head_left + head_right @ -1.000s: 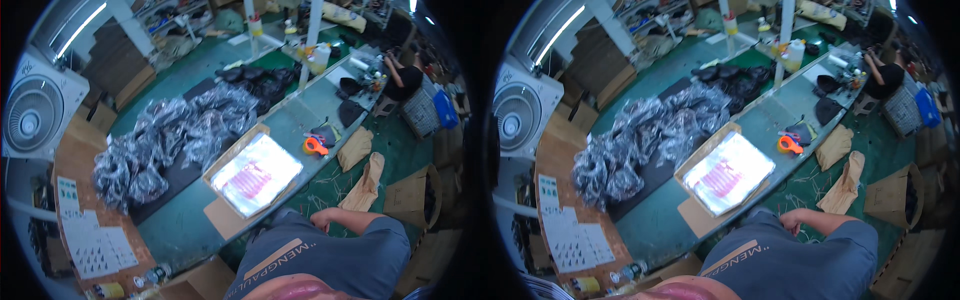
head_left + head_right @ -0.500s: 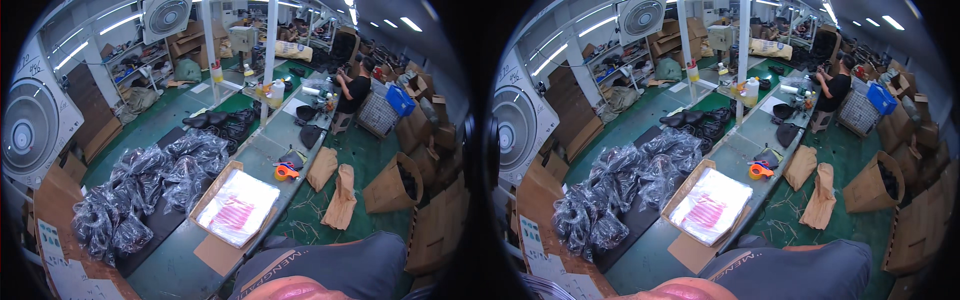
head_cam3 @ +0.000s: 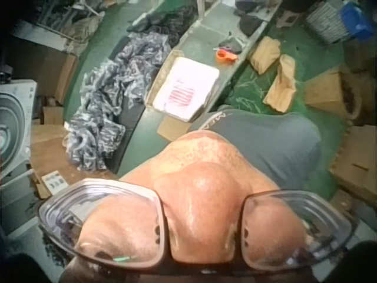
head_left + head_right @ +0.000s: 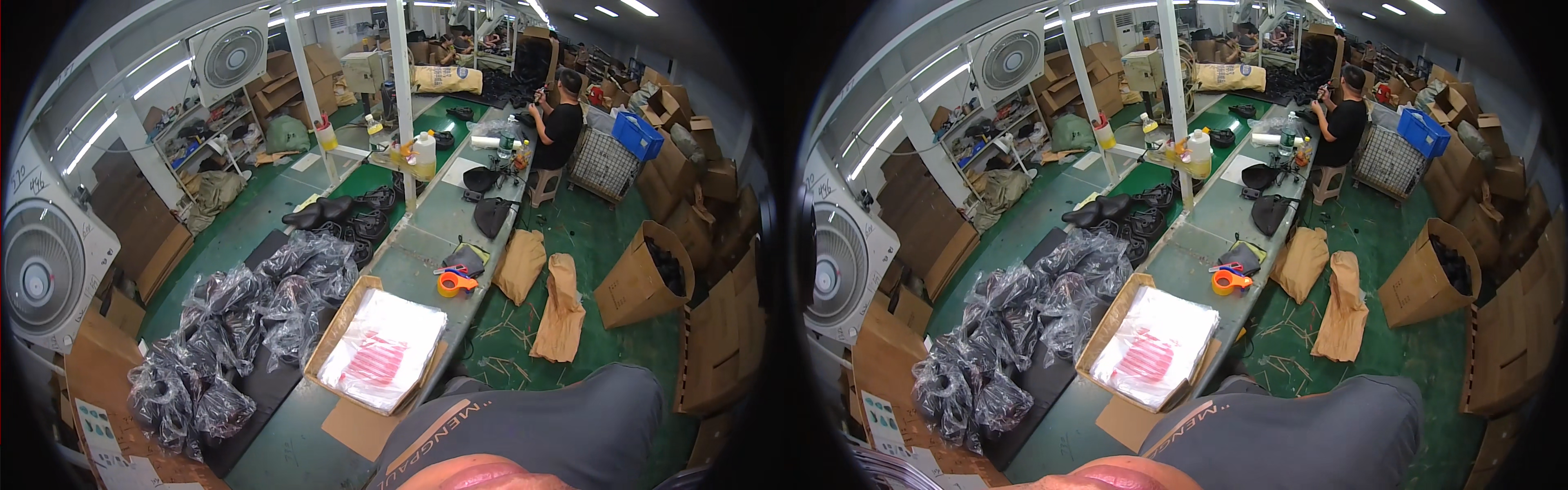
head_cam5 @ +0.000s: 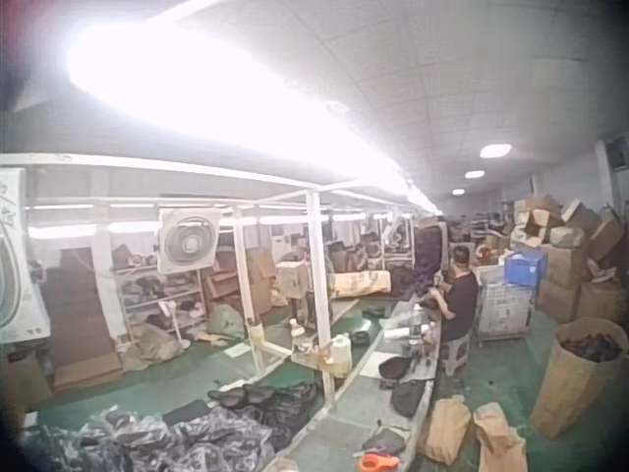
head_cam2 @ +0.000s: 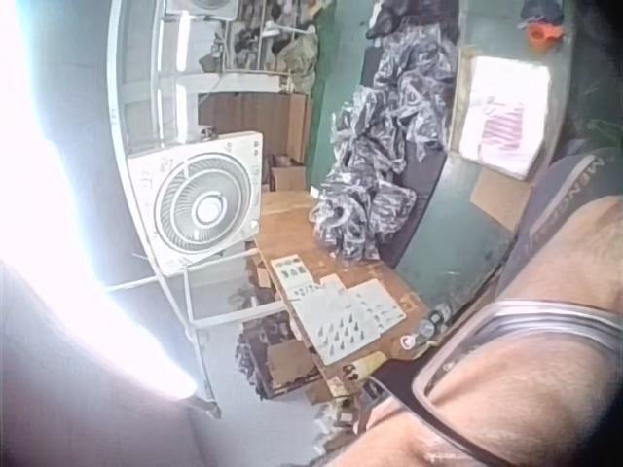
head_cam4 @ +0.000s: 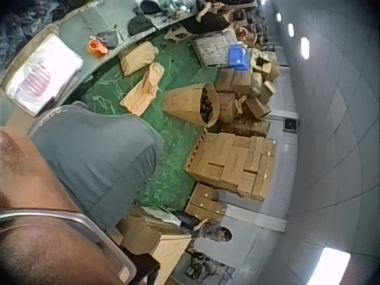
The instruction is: Pack bicycle seats into cardboard boxes in a warehouse environment.
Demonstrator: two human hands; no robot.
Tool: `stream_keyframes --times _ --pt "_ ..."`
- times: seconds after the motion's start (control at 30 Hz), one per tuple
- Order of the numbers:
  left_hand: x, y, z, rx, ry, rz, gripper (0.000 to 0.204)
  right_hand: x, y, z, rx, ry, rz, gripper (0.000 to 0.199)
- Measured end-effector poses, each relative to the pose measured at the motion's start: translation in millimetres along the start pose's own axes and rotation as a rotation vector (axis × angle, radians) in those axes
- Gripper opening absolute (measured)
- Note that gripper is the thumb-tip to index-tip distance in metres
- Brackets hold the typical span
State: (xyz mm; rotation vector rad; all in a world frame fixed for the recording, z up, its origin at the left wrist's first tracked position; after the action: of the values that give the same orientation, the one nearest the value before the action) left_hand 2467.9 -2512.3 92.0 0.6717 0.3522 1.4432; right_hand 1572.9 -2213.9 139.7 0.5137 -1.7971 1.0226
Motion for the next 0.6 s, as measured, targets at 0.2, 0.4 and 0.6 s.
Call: stream_keyframes --times 0.2,0.4,0.6 --pt "-35.9 36.9 15.2 -0.037 0.012 -0.018 0.044 -82.6 -22.4 61.2 -0.001 -0.052 -0.003 0.038" --pt "-70.7 77.1 22.2 -0.060 -0.004 -0.031 0.045 -126.9 -30.9 108.1 -0.021 -0.111 -0.027 0.036" --pt "-86.6 108.3 24.7 -0.062 -0.033 -0.026 0.045 -123.0 -15.4 107.4 -0.041 -0.184 -0.078 0.034"
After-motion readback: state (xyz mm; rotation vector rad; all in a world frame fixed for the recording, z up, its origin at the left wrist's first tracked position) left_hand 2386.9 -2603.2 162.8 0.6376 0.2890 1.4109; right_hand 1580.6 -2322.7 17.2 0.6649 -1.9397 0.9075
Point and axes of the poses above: each hand's wrist, its own x-axis away from the middle knuckle, its own z-axis out of the back of the hand, y = z × x, the point moved 2 cm from there along -x, towards the middle knuckle, and after that the axes turned 8 degrees about -z, right-handed, at the moved point
